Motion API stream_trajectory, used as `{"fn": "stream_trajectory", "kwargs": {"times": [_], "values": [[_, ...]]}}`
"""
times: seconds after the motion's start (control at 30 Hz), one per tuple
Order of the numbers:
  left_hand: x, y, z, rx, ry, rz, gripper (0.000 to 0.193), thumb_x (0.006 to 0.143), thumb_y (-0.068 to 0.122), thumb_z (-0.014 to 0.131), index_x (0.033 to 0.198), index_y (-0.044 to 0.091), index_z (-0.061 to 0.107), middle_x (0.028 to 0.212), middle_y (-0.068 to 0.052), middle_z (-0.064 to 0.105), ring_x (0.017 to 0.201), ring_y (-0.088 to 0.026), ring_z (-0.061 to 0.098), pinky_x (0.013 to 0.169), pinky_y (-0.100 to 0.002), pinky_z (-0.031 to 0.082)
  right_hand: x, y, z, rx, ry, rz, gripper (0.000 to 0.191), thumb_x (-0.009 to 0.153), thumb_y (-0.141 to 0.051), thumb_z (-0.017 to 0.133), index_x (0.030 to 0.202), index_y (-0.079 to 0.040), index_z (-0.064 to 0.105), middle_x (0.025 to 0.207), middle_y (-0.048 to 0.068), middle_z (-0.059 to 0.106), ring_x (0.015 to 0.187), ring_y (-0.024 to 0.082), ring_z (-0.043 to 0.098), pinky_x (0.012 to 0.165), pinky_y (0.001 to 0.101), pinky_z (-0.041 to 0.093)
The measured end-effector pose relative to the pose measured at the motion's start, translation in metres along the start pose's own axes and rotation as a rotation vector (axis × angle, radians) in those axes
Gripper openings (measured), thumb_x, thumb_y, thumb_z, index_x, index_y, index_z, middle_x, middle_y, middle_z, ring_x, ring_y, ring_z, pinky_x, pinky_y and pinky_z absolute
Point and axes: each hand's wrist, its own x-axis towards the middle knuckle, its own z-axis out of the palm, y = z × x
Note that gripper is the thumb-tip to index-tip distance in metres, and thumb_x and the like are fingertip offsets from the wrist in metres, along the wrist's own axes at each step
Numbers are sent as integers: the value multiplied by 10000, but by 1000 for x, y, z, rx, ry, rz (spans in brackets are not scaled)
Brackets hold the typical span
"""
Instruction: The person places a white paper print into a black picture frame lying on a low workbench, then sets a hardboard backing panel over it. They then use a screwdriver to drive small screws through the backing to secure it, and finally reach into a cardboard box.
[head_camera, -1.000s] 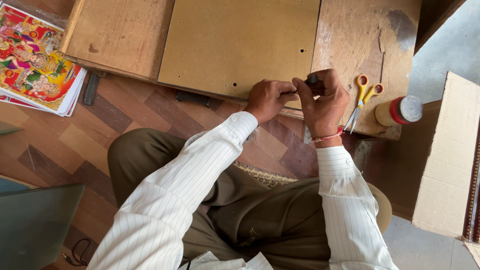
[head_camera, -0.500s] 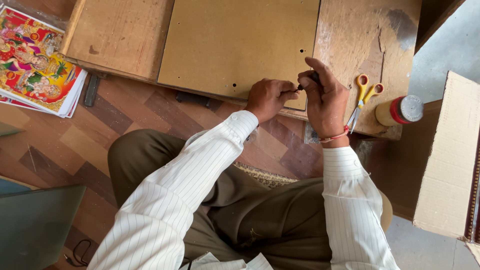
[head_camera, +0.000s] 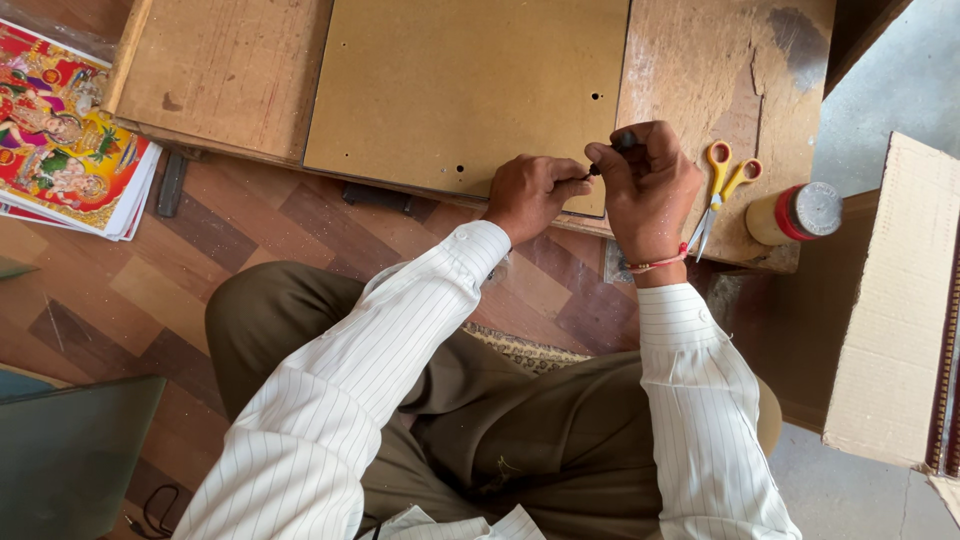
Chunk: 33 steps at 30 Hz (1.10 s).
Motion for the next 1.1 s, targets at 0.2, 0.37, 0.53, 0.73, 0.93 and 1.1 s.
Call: {"fn": "stream_trajectory", "kwargs": {"times": [0.2,0.37,0.53,0.73,0.93,1.1], "values": [[-2,1,2,76,2,4,222,888,377,740,926,167,803,869,-39,777,796,-257,741,706,-399,569,-6,-6,-6,-121,-16,-84,290,978,51,703,1264,28,663,915,65,712,816,92,684,734,240,544],[-3,0,2,57,48,39,217,863,370,762,912,163,804,886,-48,779,806,-265,740,707,-401,569,-7,1,-9,-40,-27,-111,229,1014,70,685,1233,1,693,992,75,758,920,110,741,817,245,600],[-3,-5,3,-5,-11,-30,201,852,341,768,941,165,809,893,-57,774,794,-256,748,709,-388,579,-5,4,-2,-23,23,-25,195,962,6,820,1047,-1,644,886,63,745,820,100,728,726,227,572],[-3,-6,5,-9,2,7,179,873,325,762,949,169,806,911,-53,780,821,-256,745,725,-396,578,-10,-6,-2,-91,32,-78,247,971,1,797,1164,16,643,935,69,718,852,98,715,745,233,582],[-5,-2,0,-4,-30,-40,208,883,335,759,957,145,804,887,-83,777,797,-274,732,709,-407,560,-9,-2,-2,-27,-11,-84,181,1019,43,717,1195,11,685,967,68,752,888,102,714,793,241,583],[-2,-2,-2,-84,-39,-82,221,848,329,777,953,136,802,880,-87,778,754,-258,752,691,-381,581,-4,1,2,60,38,45,189,959,14,807,998,33,623,884,65,723,817,87,703,726,228,570]]}}
